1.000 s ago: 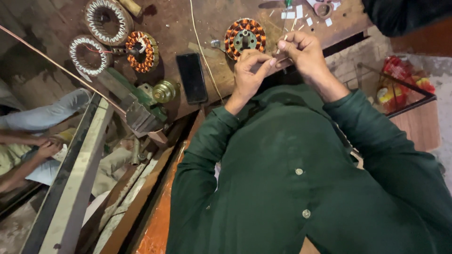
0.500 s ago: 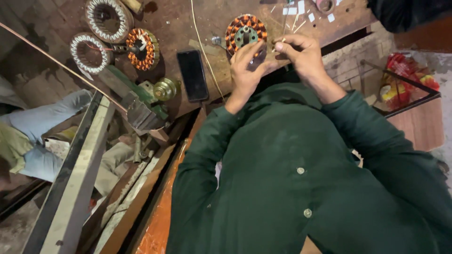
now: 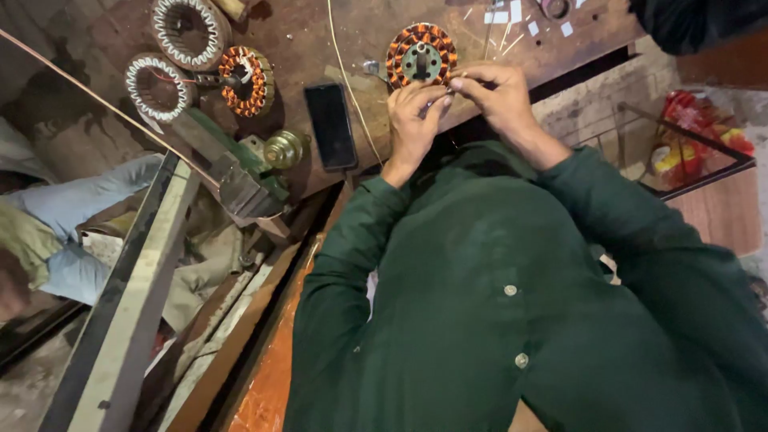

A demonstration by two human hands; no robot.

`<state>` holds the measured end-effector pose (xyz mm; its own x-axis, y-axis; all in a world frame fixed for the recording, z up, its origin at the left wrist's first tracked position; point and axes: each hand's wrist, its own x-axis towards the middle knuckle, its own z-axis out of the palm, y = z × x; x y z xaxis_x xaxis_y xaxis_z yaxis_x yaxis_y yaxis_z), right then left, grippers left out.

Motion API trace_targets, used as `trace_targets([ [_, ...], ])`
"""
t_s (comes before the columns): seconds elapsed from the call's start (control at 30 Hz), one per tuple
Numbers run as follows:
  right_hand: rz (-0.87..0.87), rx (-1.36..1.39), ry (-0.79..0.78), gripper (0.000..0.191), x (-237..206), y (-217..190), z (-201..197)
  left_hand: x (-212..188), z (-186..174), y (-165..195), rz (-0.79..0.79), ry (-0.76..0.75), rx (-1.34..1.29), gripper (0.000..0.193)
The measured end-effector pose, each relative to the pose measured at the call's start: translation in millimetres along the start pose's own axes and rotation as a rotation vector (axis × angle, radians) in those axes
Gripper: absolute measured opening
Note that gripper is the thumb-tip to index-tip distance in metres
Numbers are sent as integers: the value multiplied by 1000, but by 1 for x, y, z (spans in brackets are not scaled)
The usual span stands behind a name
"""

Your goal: The person winds copper wire around a motor stator core, using a screwdriver to adjust the winding and scissors to trim the wire. They insert a small white insulating piece into the stator slots and continue winding and trimming the wire.

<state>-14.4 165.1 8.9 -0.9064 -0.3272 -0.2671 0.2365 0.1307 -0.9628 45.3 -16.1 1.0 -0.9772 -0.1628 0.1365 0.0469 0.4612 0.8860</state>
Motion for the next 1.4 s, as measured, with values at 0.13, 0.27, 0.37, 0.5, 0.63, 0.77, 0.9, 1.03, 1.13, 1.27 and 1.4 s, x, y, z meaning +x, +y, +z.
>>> trace_targets([
  [0.13, -375, -357, -31, 18, -7, -6, 6, 6, -16, 18, 64, 85, -62, 61],
  [0.27, -717, -641, -68, 24, 8, -7, 18, 19, -34, 29, 132, 13, -116, 11],
  [0.37, -745, -849, -67, 30, 22, 0, 21, 34, -42, 29, 80, 61, -170, 6],
  [0.5, -605, -744, 15, 27, 7, 13, 3, 51, -52, 21, 22, 106, -189, 6],
  [0.63, -458, -676, -24, 20, -3, 26, 14, 57, -47, 19, -71, 55, -243, 7],
  [0.77, -470, -842, -55, 18, 11, 22, 41, 61, -38, 14, 4, 70, -247, 7],
  [0.9, -392, -683, -41, 11, 2, 0, 36, 38, -39, 5, -125, 167, -406, 21],
  [1.03, -298, -435, 1, 11, -21, -17, 12, -1, -23, 2, 79, 48, -45, 30],
  [1.13, -270, -336, -8, 11, -29, -21, -5, -13, 0, 5, 117, 7, -112, 27],
  [1.27, 143, 186, 171, 21, -19, -18, -24, -2, 14, 10, -31, 85, -272, 11],
  [1.4, 316, 487, 278, 14, -9, -9, -25, 5, 9, 25, -28, 104, -224, 10],
])
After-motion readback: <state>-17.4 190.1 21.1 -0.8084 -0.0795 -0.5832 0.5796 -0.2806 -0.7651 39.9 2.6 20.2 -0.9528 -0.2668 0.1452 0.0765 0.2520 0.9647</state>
